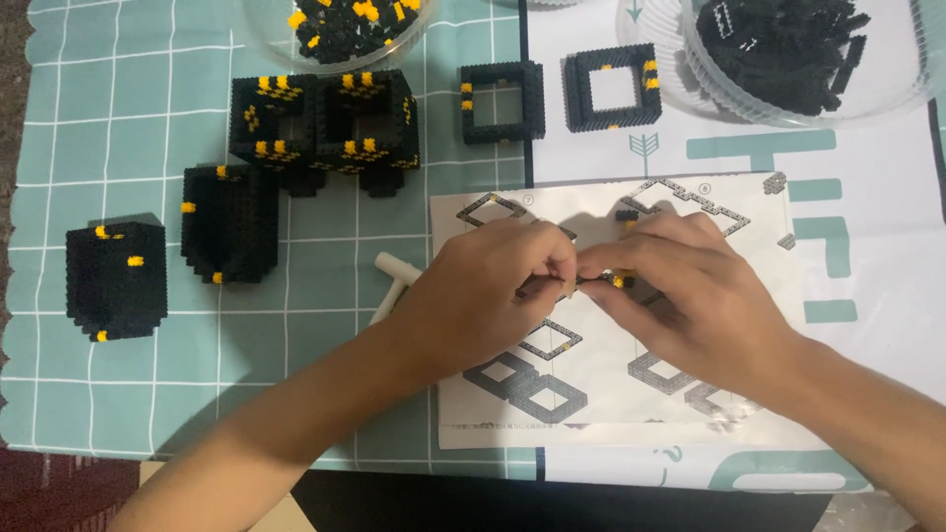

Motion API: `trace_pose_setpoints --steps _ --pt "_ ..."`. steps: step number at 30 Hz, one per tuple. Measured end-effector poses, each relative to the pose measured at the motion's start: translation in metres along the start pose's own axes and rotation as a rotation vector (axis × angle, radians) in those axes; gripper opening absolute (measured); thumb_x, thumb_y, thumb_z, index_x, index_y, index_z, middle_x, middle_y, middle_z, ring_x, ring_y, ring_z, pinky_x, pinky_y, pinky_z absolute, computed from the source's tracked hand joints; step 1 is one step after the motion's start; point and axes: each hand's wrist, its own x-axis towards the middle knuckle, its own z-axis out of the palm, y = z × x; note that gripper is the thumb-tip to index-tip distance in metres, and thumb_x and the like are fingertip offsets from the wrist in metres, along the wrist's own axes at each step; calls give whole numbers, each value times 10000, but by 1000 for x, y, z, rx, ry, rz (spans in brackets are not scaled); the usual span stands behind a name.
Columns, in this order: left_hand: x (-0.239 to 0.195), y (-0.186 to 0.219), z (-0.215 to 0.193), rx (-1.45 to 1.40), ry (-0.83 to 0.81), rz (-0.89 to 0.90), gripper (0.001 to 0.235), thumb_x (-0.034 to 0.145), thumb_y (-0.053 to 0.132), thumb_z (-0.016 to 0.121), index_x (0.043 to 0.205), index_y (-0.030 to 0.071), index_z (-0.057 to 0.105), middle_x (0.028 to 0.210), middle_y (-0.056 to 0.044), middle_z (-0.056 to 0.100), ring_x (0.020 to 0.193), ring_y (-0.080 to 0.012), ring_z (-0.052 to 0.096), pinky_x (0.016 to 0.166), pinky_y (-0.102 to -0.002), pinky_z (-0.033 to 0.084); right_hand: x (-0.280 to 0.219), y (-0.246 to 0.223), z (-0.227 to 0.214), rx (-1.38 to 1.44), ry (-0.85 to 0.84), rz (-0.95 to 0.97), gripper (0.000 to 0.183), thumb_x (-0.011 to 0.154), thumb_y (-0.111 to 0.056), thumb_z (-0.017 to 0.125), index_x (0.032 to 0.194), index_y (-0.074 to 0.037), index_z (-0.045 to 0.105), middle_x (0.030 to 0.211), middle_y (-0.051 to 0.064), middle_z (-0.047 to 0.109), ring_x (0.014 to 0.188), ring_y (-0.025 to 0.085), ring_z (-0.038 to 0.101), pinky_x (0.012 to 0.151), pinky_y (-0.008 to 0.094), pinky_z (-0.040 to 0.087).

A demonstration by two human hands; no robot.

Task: The person assembles small black and yellow plastic bricks into square frames, following a printed instruction sheet. They use a white plastic tool to press the bricks together and occasionally pick up additional pieces from nearby bowls.

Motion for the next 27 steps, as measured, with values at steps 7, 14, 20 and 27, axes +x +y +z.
trace_pose_setpoints --steps 7,14,20,27 --pt "3 -1 1 38 -25 41 185 789 -50 640 858 95 549 744 -32 580 659 -159 539 569 -290 430 1 -1 0 5 9 -12 133 858 -108 676 987 -95 647 828 -28 639 769 164 540 790 306 399" --pt "6 3 0 22 -85 -43 179 790 -45 548 765 123 494 646 -9 510 595 -157 476 531 -303 375 1 -1 0 33 20 -3 130 849 -111 684 973 -84 654 683 -14 588 631 154 509 819 319 418" --pt "10 2 -6 -20 -103 -47 170 822 5 605 758 123 502 609 -8 543 546 -165 486 538 -318 374 2 -2 -1 54 7 16 144 849 -119 684 987 -95 653 699 -18 595 620 148 508 812 312 419" --pt "1 20 -48 17 -130 -217 246 818 155 646 1053 135 576 1051 -43 678 935 -222 660 756 -379 482 -2 7 -6 -19 22 -83 172 802 -148 734 962 -117 679 867 -39 697 876 147 632 973 351 407"
